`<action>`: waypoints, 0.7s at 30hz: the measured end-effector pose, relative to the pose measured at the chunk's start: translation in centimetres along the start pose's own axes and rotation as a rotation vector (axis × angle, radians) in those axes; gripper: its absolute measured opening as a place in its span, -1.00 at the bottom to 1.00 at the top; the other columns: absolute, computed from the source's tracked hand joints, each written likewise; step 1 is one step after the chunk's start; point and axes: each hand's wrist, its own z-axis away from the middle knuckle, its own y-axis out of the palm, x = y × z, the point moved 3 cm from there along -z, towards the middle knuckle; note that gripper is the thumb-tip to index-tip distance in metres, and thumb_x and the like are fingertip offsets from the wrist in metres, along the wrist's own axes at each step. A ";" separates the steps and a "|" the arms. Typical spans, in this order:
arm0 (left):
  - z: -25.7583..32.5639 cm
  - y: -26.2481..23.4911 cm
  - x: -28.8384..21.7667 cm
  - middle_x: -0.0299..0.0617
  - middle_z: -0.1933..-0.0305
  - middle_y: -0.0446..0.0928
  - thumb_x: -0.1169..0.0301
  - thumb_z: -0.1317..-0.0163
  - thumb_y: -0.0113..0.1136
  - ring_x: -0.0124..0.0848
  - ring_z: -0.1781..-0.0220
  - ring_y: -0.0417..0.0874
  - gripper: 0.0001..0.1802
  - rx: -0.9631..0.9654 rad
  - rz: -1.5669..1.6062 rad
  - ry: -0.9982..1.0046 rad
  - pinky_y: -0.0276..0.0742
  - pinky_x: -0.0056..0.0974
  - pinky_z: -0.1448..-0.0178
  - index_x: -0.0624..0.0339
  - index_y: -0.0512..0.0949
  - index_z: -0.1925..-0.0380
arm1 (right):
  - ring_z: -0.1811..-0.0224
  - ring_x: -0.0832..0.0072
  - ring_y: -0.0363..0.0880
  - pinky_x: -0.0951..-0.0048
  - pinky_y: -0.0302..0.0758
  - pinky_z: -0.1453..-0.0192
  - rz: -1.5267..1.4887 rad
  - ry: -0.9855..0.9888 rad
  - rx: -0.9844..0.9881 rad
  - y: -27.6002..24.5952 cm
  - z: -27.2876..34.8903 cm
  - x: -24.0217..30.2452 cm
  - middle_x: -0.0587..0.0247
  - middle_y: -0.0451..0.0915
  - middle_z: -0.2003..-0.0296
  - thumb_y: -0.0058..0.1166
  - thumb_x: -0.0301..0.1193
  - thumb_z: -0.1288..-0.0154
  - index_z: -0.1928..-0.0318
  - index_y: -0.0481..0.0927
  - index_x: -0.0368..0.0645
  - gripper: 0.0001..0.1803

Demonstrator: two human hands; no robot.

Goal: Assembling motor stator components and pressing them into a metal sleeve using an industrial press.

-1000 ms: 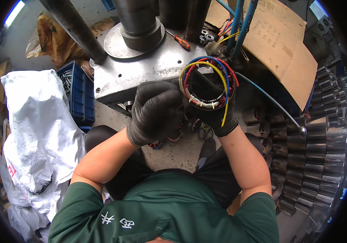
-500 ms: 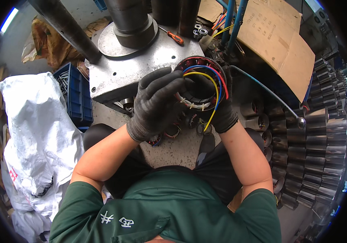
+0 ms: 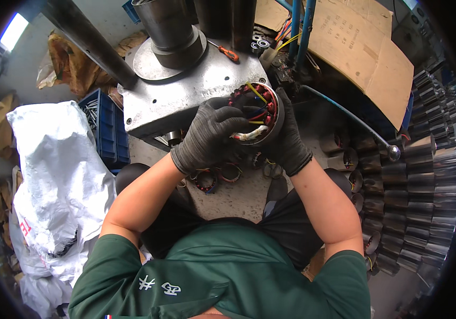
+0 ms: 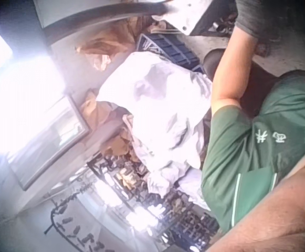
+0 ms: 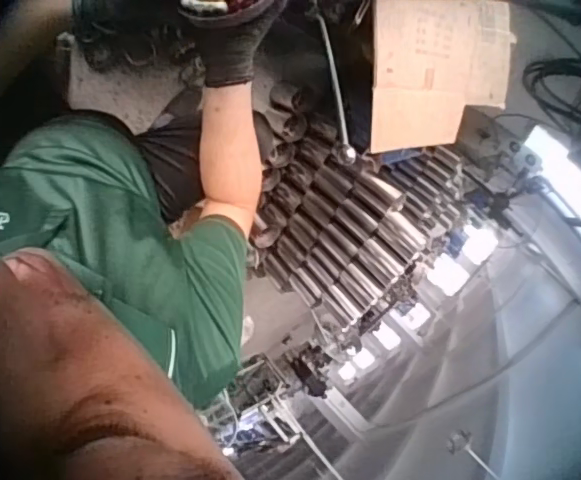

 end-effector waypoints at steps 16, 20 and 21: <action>-7.8 -14.2 3.0 -0.10 0.06 0.61 0.41 0.14 0.62 -0.08 0.00 0.62 -0.53 -0.452 -0.356 0.003 0.56 -0.05 -0.11 0.15 0.63 0.17 | 0.06 0.11 0.73 0.07 0.63 -0.12 -0.186 0.245 -0.321 -0.2 -1.3 1.4 -0.11 0.72 0.09 0.07 0.22 -0.42 -0.13 0.60 -0.14 -0.32; -12.8 -20.1 9.0 -0.04 0.14 0.64 0.27 -0.03 0.59 -0.07 0.12 0.69 -0.61 -0.431 -0.414 -0.185 0.60 -0.06 -0.02 0.16 0.68 0.17 | 0.12 0.13 0.75 0.13 0.66 -0.08 -0.149 0.266 -0.336 1.5 -1.4 2.1 -0.13 0.73 0.10 0.05 0.19 -0.45 -0.20 0.54 -0.19 -0.30; -13.9 -20.8 10.4 -0.01 0.15 0.66 0.17 -0.10 0.57 -0.06 0.15 0.72 -0.60 -0.419 -0.422 -0.264 0.61 -0.05 -0.01 0.16 0.71 0.16 | 0.12 0.13 0.75 0.13 0.66 -0.08 -0.149 0.259 -0.336 1.6 -1.4 2.1 -0.13 0.73 0.10 0.05 0.19 -0.45 -0.20 0.54 -0.19 -0.30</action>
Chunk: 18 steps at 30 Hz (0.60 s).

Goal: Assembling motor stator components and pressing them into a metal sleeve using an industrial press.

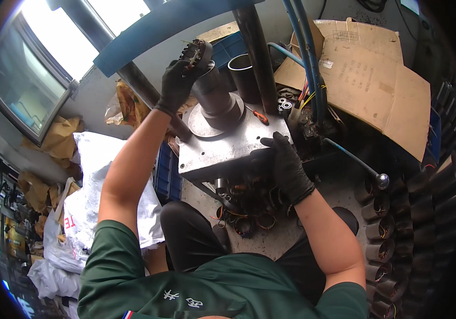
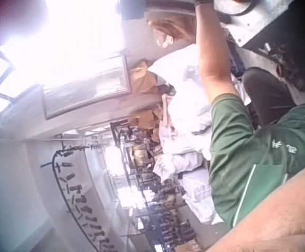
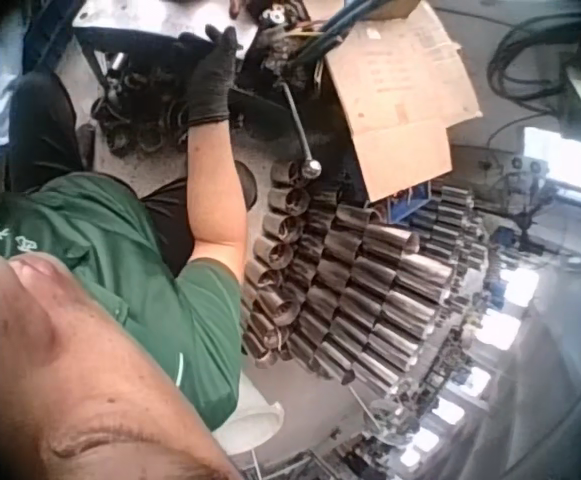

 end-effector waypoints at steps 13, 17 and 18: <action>-3.0 1.5 5.2 0.09 0.20 0.69 -0.09 -0.25 0.41 -0.03 0.11 0.73 -0.45 0.362 -0.303 0.007 0.58 -0.03 -0.04 0.26 0.74 0.17 | 0.37 0.22 0.70 0.18 0.65 0.21 -0.112 -0.013 -0.057 0.0 -0.4 0.6 -0.01 0.73 0.33 0.21 0.07 -0.41 -0.01 0.59 -0.11 -0.50; -3.4 1.4 5.1 0.10 0.19 0.69 -0.07 -0.25 0.42 -0.02 0.11 0.74 -0.46 0.408 -0.306 -0.018 0.59 -0.03 -0.04 0.26 0.74 0.16 | 0.39 0.22 0.70 0.19 0.65 0.23 -0.118 0.025 -0.074 -0.1 -0.6 0.4 -0.01 0.72 0.35 0.24 0.00 -0.40 -0.01 0.60 -0.09 -0.55; -3.6 1.5 5.0 0.12 0.15 0.70 -0.07 -0.26 0.41 0.02 0.07 0.75 -0.46 0.452 -0.331 -0.045 0.61 -0.01 -0.07 0.24 0.74 0.12 | 0.39 0.22 0.70 0.19 0.65 0.23 -0.120 0.025 -0.078 -0.2 -0.6 0.3 -0.01 0.72 0.35 0.24 0.00 -0.40 -0.01 0.60 -0.09 -0.55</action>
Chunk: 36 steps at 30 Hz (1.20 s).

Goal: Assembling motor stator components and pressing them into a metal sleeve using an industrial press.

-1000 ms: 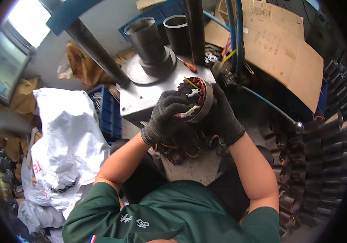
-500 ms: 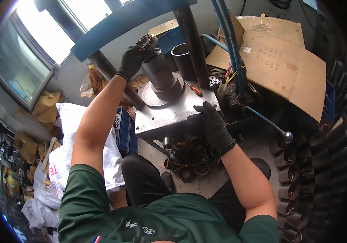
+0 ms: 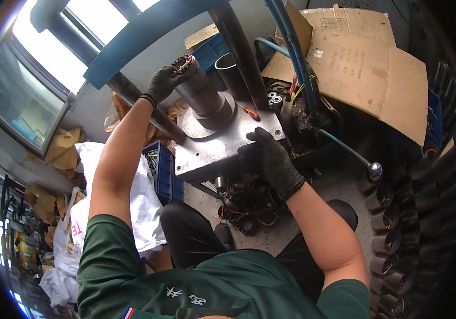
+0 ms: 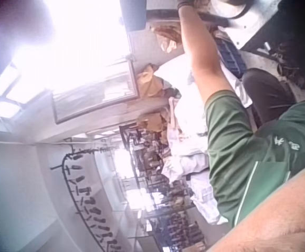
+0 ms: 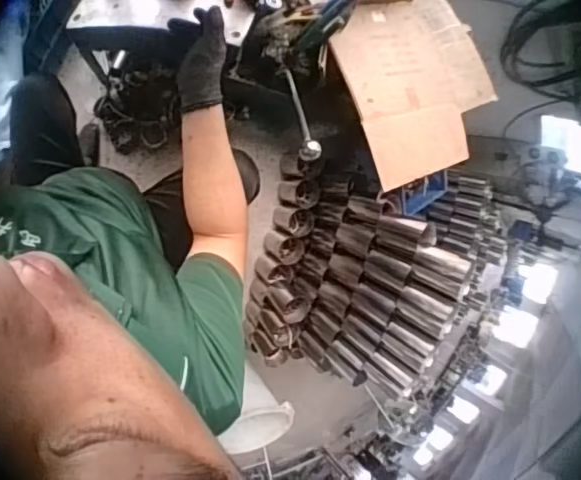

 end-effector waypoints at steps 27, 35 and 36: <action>0.2 0.6 -1.1 0.11 0.10 0.75 -0.09 -0.21 0.45 -0.01 0.01 0.77 -0.36 0.006 0.128 -0.044 0.60 -0.05 -0.12 0.27 0.69 0.00 | 0.25 0.25 0.76 0.26 0.70 0.10 0.177 -0.044 0.075 -1.6 -0.4 -1.2 0.03 0.76 0.26 0.25 -0.01 -0.40 -0.06 0.66 -0.15 -0.52; -0.6 0.1 0.0 -0.01 0.11 0.75 -0.05 -0.25 0.44 -0.18 0.05 0.76 -0.42 0.130 -0.070 -0.084 0.60 -0.13 -0.10 0.23 0.67 -0.02 | 0.26 0.28 0.77 0.25 0.69 0.12 0.272 -0.101 0.107 -1.2 0.1 -0.9 0.06 0.77 0.23 0.19 -0.03 -0.44 -0.07 0.67 -0.12 -0.55; -0.9 -0.2 0.0 0.01 0.05 0.75 -0.07 -0.24 0.45 -0.14 -0.02 0.76 -0.36 0.207 -0.100 -0.100 0.60 -0.12 -0.15 0.22 0.65 -0.10 | 0.26 0.28 0.77 0.25 0.69 0.12 0.272 -0.099 0.107 -1.1 0.2 -0.9 0.06 0.77 0.23 0.19 -0.03 -0.44 -0.07 0.67 -0.12 -0.55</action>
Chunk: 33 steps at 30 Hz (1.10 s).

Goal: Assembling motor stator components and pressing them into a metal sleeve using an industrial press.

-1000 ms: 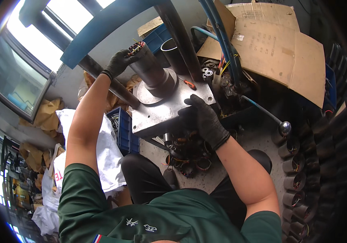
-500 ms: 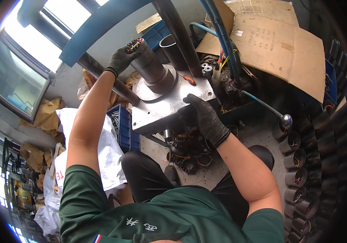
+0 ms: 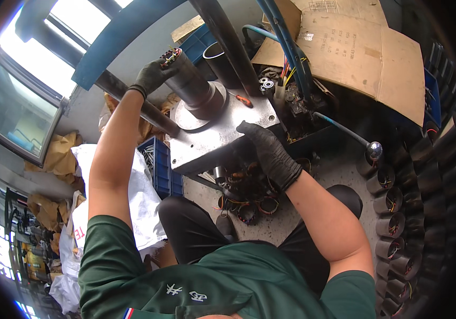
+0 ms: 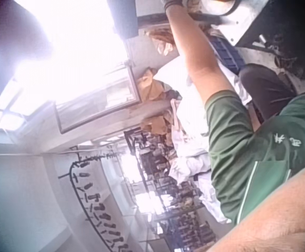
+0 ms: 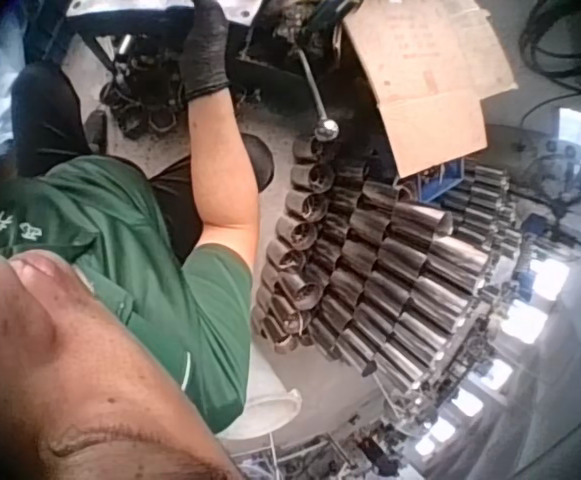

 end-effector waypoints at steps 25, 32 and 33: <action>27.0 8.4 -16.9 0.17 -0.37 0.41 0.33 0.19 0.64 0.14 -0.34 0.50 0.07 -0.507 0.541 0.314 0.49 0.07 -0.39 0.19 0.34 -0.42 | 0.06 0.59 0.65 0.46 0.63 -0.06 0.789 -0.464 0.259 5.2 4.9 -0.7 0.30 0.69 0.12 0.42 -0.59 -0.23 -0.13 0.61 -0.21 -0.55; 30.2 8.7 -16.7 0.14 -0.36 0.42 0.25 0.12 0.63 0.15 -0.30 0.53 0.06 -0.514 0.530 0.316 0.54 0.09 -0.33 -0.01 0.32 -0.46 | 0.03 0.56 0.67 0.44 0.63 -0.09 0.840 -0.268 0.392 5.6 5.0 -2.3 0.27 0.71 0.07 0.41 -0.62 -0.23 -0.10 0.63 -0.24 -0.58; 30.6 9.1 -16.6 0.13 -0.36 0.42 0.22 0.11 0.63 0.15 -0.29 0.53 0.06 -0.517 0.497 0.326 0.55 0.11 -0.32 -0.03 0.31 -0.46 | 0.02 0.56 0.67 0.45 0.63 -0.10 0.838 -0.259 0.397 6.0 5.1 -2.6 0.26 0.71 0.05 0.39 -0.63 -0.24 -0.11 0.63 -0.25 -0.58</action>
